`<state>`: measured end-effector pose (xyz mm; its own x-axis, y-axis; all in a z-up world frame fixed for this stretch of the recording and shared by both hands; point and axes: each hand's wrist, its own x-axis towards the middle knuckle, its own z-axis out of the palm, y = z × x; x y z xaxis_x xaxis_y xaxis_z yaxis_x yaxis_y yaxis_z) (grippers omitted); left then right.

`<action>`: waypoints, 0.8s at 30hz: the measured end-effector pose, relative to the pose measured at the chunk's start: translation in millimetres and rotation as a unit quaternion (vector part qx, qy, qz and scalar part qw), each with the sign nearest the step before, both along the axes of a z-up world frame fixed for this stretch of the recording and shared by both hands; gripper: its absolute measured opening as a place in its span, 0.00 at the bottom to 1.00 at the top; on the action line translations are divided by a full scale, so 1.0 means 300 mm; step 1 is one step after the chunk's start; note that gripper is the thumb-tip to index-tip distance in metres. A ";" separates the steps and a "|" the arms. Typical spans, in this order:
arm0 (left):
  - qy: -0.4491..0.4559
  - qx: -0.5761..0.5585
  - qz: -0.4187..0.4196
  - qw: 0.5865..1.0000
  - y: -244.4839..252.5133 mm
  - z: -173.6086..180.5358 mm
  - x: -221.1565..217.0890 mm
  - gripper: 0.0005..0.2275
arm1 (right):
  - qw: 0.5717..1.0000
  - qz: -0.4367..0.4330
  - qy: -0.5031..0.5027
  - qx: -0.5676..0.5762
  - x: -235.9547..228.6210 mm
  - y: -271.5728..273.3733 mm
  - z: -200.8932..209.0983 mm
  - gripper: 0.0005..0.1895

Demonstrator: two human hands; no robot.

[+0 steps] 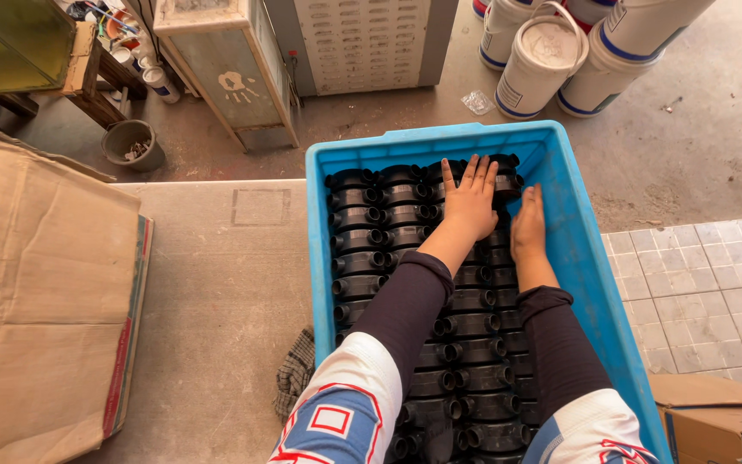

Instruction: The person takes black metal parts from a cardboard box, wipes them with a cloth, and places them into a blue plastic crate. The person repeats this process for several parts.

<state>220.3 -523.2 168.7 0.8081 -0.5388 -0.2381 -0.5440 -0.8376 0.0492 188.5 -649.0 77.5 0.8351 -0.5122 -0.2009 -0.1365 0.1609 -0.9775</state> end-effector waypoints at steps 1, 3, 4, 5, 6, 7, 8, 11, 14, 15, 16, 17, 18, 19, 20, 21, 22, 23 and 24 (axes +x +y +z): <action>-0.003 -0.002 0.000 1.000 0.022 0.026 0.002 0.36 | 1.000 0.000 -0.003 -0.002 -0.010 0.004 0.027 0.37; -0.025 -0.035 -0.014 0.999 0.081 0.077 -0.001 0.37 | 0.999 -0.033 0.010 -0.011 -0.035 0.026 0.080 0.37; -0.028 -0.037 -0.010 0.999 0.111 0.108 0.000 0.37 | 0.999 -0.029 0.007 -0.013 -0.004 -0.022 0.025 0.37; -0.046 -0.050 -0.025 0.997 0.149 0.137 -0.001 0.37 | 0.991 -0.069 -0.019 -0.111 0.028 -0.062 -0.030 0.32; -0.063 -0.060 -0.030 0.996 0.214 0.161 0.000 0.38 | 0.972 -0.099 -0.046 -0.207 0.075 -0.076 -0.092 0.28; -0.064 -0.060 -0.015 0.996 0.257 0.226 0.003 0.38 | 0.973 -0.085 -0.049 -0.207 0.088 -0.033 0.004 0.28; -0.093 -0.046 -0.024 0.994 0.323 0.278 -0.004 0.38 | 0.948 -0.067 -0.114 -0.289 0.094 0.034 0.083 0.26; -0.136 -0.001 -0.030 0.990 0.647 0.491 -0.066 0.39 | 0.910 0.026 -0.212 -0.355 -0.023 0.455 0.438 0.22; -0.168 0.013 -0.021 0.985 1.060 0.714 -0.139 0.39 | 0.888 0.130 -0.272 -0.348 -0.052 0.892 0.763 0.20; -0.179 0.002 -0.005 0.984 1.204 0.781 -0.168 0.39 | 0.873 0.171 -0.297 -0.347 -0.068 1.023 0.829 0.21; -0.178 0.005 0.006 0.984 1.348 0.792 -0.171 0.39 | 0.872 0.181 -0.300 -0.342 -0.079 1.160 0.873 0.21; -0.193 -0.006 0.035 0.981 1.494 0.801 -0.173 0.40 | 0.848 0.231 -0.316 -0.357 -0.087 1.297 0.915 0.22; -0.207 -0.018 0.062 0.976 1.636 0.808 -0.175 0.42 | 0.822 0.279 -0.330 -0.371 -0.097 1.430 0.954 0.23; -0.206 -0.015 0.071 0.976 1.768 0.803 -0.175 0.42 | 0.820 0.287 -0.333 -0.366 -0.078 1.557 0.960 0.23; -0.190 -0.008 0.106 0.976 1.896 0.797 -0.178 0.40 | 0.764 0.319 -0.390 -0.403 -0.062 1.680 0.967 0.23; -0.175 -0.001 0.141 0.974 2.023 0.791 -0.181 0.39 | 0.701 0.349 -0.444 -0.436 -0.046 1.803 0.973 0.23; -0.173 0.000 0.150 0.973 2.130 0.761 -0.184 0.39 | 0.698 0.356 -0.447 -0.432 -0.038 1.923 0.965 0.23; -0.166 -0.012 0.180 0.969 2.236 0.732 -0.186 0.34 | 0.682 0.401 -0.424 -0.440 -0.030 2.042 0.957 0.25; -0.159 -0.025 0.209 0.965 2.334 0.706 -0.185 0.30 | 0.664 0.445 -0.400 -0.449 -0.020 2.155 0.953 0.26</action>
<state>164.8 177.1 380.5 0.9851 -0.1547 0.0756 -0.1537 -0.9879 -0.0191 182.4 -2.6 363.3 0.5425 0.6419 0.5419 0.8336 -0.3312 -0.4421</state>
